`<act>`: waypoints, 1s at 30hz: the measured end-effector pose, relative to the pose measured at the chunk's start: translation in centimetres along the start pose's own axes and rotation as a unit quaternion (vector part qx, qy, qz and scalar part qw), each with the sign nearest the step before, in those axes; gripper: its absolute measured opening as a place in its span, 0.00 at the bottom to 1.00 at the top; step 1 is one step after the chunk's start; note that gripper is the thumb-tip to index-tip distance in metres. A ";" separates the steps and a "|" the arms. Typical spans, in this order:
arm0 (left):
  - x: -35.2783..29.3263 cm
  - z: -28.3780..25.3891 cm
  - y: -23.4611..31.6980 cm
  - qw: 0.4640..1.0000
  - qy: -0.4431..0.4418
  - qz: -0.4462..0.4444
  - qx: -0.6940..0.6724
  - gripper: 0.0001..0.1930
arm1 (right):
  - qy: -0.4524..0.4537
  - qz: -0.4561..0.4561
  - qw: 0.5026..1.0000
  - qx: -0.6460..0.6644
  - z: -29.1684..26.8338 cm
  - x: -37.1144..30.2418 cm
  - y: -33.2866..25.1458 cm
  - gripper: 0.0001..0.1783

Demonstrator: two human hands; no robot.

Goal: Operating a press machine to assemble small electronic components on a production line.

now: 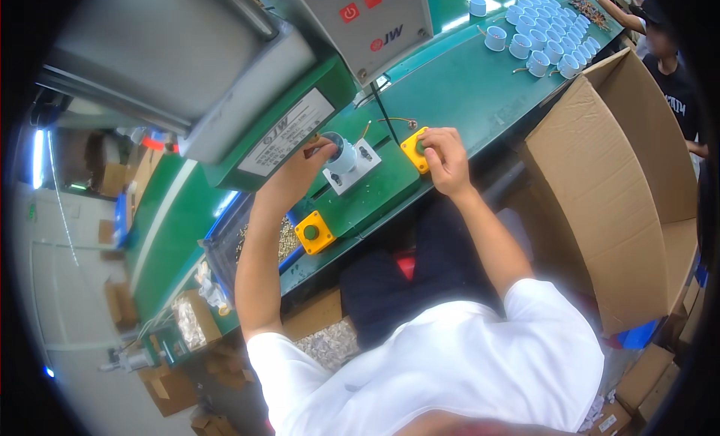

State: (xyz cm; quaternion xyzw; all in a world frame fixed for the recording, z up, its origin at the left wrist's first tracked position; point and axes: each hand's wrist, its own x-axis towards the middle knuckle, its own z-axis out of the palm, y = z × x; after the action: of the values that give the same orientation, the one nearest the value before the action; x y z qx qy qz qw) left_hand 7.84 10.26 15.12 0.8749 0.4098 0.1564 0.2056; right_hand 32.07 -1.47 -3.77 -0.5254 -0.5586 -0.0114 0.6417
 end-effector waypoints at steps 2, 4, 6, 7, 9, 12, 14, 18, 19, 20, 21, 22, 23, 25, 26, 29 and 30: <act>0.2 -0.2 0.4 1.000 -0.016 -0.010 0.002 0.14 | 0.006 0.001 1.000 -0.009 -0.3 0.3 -0.4 0.06; 0.4 -0.1 0.2 1.000 -0.012 0.002 0.011 0.15 | 0.007 0.014 1.000 -0.016 -0.4 -0.2 -0.6 0.06; 0.2 0.1 -1.0 1.000 -0.014 0.006 0.012 0.16 | 0.015 0.018 0.999 -0.023 -0.5 -0.5 -0.1 0.06; 0.3 0.5 -1.5 0.999 -0.033 -0.004 0.004 0.16 | 0.022 0.008 0.999 -0.034 -0.3 -0.8 0.1 0.06; -0.3 0.2 -1.5 0.998 -0.047 -0.043 0.003 0.16 | -0.001 -0.011 1.000 -0.018 -0.1 -0.8 -0.1 0.06; -0.2 -0.4 -0.9 0.998 -0.044 -0.030 0.020 0.15 | -0.005 0.000 1.000 -0.022 0.1 -0.8 -0.8 0.07; 0.5 -0.5 -1.4 0.997 -0.070 -0.016 0.000 0.15 | -0.006 0.009 1.000 -0.012 -0.3 -0.6 -0.9 0.07; -1.7 0.9 -3.7 0.997 0.048 0.053 -0.028 0.14 | -0.005 0.028 0.999 -0.019 -0.5 -0.8 -0.7 0.06; -2.9 1.4 -4.5 0.989 0.114 0.082 -0.034 0.14 | -0.003 0.036 0.999 -0.020 -0.7 -0.7 -0.6 0.06; -5.0 1.1 -5.1 0.991 0.106 0.077 -0.004 0.13 | -0.002 0.032 0.999 -0.021 -0.9 -0.5 -0.8 0.06; -7.6 0.8 -6.0 0.992 0.100 0.072 0.028 0.13 | -0.009 0.018 1.000 -0.019 -0.9 -0.4 -1.1 0.06; -10.0 2.4 -7.1 0.984 0.160 0.076 0.039 0.12 | -0.011 0.006 1.000 -0.021 -1.0 -0.3 -1.0 0.06; -12.3 4.7 -8.4 0.972 0.215 0.080 0.047 0.11 | -0.012 -0.002 1.000 -0.026 -1.0 -0.4 -0.7 0.07; -15.4 7.8 -11.0 0.966 0.236 0.065 0.084 0.09 | -0.002 -0.006 1.000 -0.031 -0.6 -0.5 -0.3 0.06; -15.7 8.0 -11.5 0.966 0.236 0.057 0.088 0.09 | -0.009 -0.012 1.000 -0.020 -0.1 -0.5 -0.2 0.06; -17.9 8.3 -13.0 0.963 0.251 0.069 0.068 0.09 | 0.006 -0.040 0.999 -0.009 1.0 -0.5 0.6 0.08; -18.2 7.7 -12.4 0.962 0.240 0.090 0.092 0.08 | -0.007 -0.012 1.000 -0.026 1.1 -1.3 -0.3 0.10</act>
State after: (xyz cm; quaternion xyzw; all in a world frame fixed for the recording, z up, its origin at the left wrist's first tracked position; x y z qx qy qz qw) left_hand -8.06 1.43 0.45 0.8599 0.3794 0.3415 0.0045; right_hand 30.58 -1.59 -4.74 -0.5357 -0.5689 -0.0295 0.6233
